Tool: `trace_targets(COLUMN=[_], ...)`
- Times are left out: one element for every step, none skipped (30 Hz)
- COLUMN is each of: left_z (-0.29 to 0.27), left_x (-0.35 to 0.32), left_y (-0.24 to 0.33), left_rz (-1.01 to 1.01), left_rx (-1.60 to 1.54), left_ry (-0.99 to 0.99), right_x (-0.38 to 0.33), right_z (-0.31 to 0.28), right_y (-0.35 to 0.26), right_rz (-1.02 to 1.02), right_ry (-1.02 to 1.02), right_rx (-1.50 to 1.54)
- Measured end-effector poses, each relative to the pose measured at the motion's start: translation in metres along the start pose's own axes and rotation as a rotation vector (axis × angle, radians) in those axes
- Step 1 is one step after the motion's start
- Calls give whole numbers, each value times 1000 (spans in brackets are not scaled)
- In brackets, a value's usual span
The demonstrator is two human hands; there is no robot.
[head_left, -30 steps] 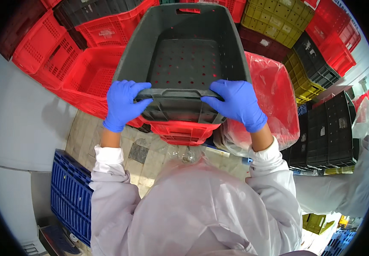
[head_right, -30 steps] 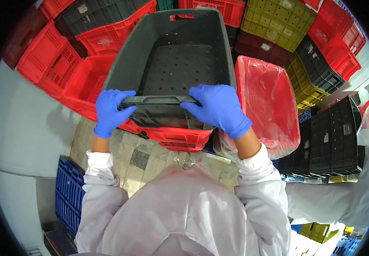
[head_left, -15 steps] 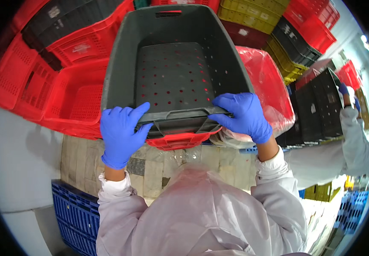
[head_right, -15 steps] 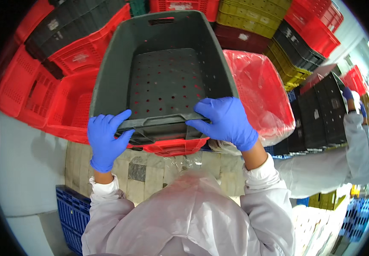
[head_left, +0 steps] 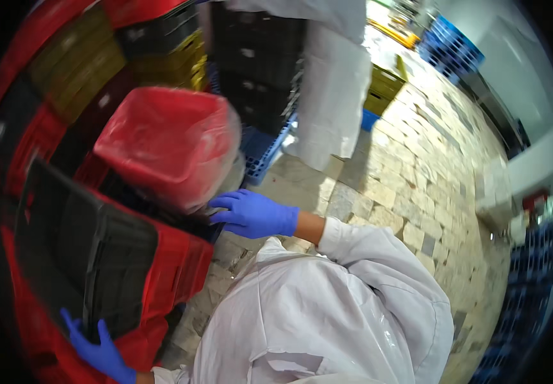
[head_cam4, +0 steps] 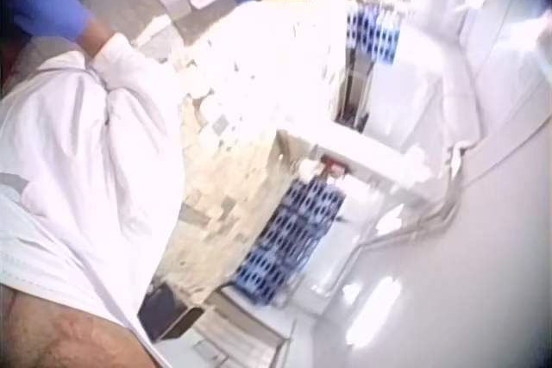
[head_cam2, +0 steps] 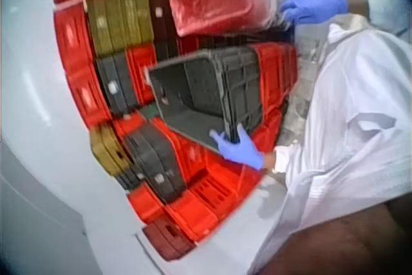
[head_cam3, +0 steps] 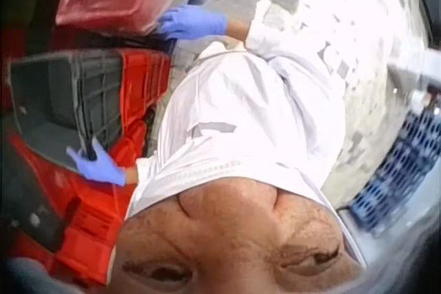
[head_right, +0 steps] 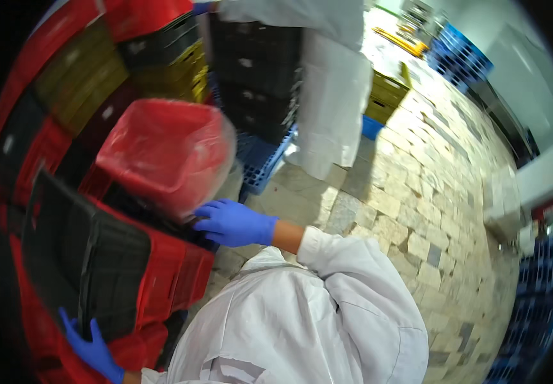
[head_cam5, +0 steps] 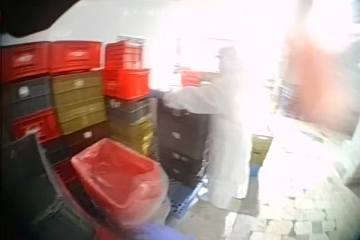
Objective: The person walks through a warehouse area and lines several plastic crates with clear plastic bags. They pick up a yellow crate, insert a bag, then repeat the process with a black crate and multiple red crates, stacking the lined crates on a pallet.
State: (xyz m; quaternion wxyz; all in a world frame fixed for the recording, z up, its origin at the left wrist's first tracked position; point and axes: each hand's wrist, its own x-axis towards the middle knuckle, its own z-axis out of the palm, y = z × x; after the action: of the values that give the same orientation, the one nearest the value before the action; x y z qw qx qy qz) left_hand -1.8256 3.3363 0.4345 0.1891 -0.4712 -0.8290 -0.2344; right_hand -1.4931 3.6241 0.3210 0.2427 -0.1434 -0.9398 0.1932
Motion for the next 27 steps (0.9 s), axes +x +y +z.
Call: trace_targets(left_z=[0,7,10,16,23,34,50,57,65,74,80,87,92,98,110,122,132,139,147,156,164,173,182,194,209,223,238], left_x=[1,7,15,24,33,41,42,42,43,40,35,29,22,15,10,5,0,-6,-10,-12,-12,-10,-6,-3,1,6,12], left_y=[25,56,86,112,136,169,210,253,291,325,357,389,414,432,451,468,485,497,506,515,524,535,548,567,590,615,641], left_rz=[63,136,203,282,361,434,399,393,445,491,542,594,611,640,673,703,677,644,610,575,577,581,588,574,563,559,580], left_rx=[82,144,160,67,-18,-121,-195,-197,-233,-264,-293,-328,-355,-378,-412,-443,-483,-472,-460,-449,-429,-412,-398,-460,-533,-612,-590], left_ry=[146,292,439,510,588,662,643,577,544,508,487,461,400,372,336,300,255,224,193,162,153,144,134,119,101,79,77], right_x=[-39,-83,-123,-163,-199,-236,-271,-306,-337,-367,-392,-417,-438,-456,-472,-486,-497,-504,-509,-511,-511,-510,-508,-507,-507,-508,-510], right_z=[-7,-17,-32,-46,-57,-69,-80,-89,-98,-106,-112,-119,-125,-130,-137,-146,-154,-161,-167,-174,-181,-188,-193,-200,-207,-214,-223], right_y=[9,18,26,34,41,45,47,49,49,49,51,53,55,60,63,69,76,86,98,112,126,141,154,169,183,197,211], right_rz=[112,257,385,476,558,633,706,774,818,859,895,930,959,983,1009,1020,1028,1023,987,953,919,888,871,853,844,842,828], right_ry=[-32,-21,-12,12,45,87,129,168,200,225,246,253,257,257,273,271,268,259,276,291,311,332,329,327,327,333,329], right_rx=[-20,-38,-42,-66,-84,-112,-139,-154,-168,-183,-196,-184,-171,-156,-125,-107,-89,-63,-63,-60,-56,-54,-55,-45,-44,-46,-43])
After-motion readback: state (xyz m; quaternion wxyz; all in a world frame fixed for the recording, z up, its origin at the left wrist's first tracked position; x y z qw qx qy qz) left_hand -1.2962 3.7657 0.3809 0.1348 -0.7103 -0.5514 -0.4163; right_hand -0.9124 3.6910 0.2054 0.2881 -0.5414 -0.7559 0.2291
